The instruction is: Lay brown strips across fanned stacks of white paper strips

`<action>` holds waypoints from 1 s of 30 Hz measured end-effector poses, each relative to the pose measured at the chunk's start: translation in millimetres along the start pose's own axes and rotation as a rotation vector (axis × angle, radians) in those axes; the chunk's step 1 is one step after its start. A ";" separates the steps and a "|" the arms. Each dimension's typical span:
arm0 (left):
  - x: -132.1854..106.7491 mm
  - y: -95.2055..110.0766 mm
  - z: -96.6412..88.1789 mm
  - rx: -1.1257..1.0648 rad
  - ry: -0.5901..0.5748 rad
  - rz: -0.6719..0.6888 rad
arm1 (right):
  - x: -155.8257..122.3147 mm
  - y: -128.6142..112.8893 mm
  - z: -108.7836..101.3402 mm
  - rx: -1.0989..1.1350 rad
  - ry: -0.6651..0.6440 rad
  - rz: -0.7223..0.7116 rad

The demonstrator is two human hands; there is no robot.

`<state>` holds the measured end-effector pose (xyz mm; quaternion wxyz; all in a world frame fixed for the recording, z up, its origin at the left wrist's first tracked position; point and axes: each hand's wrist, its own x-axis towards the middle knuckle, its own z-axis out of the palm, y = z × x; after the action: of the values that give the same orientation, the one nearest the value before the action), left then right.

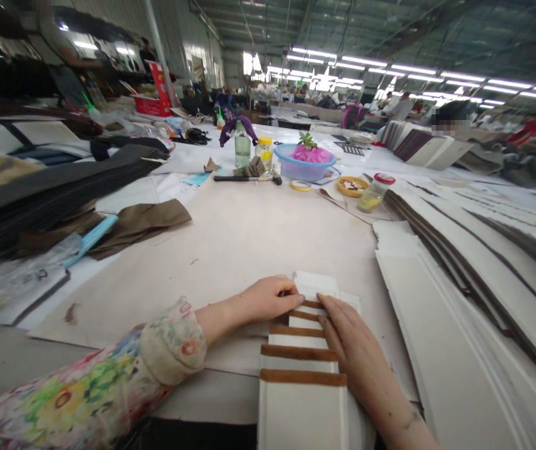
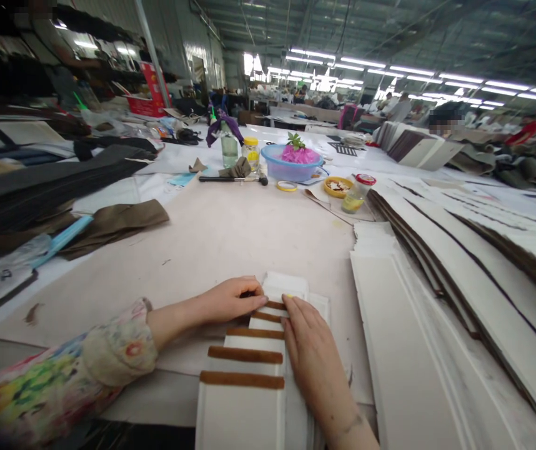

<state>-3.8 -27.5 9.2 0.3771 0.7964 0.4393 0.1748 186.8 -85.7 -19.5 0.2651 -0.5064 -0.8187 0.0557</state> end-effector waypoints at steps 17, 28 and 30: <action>-60.7 11.7 -21.5 -0.407 -0.316 0.002 | -0.9 -0.3 -2.8 0.010 -0.042 0.059; -97.0 36.2 13.8 -0.743 -0.157 -0.020 | -1.0 1.9 1.5 0.032 0.040 0.050; -94.0 43.1 24.2 -0.741 -0.032 -0.045 | -1.3 2.0 0.9 0.058 0.038 0.060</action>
<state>-16.5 -130.7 30.8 0.6504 0.5988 0.3575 0.3010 188.5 -85.7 -21.5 0.2935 -0.5236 -0.7960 0.0777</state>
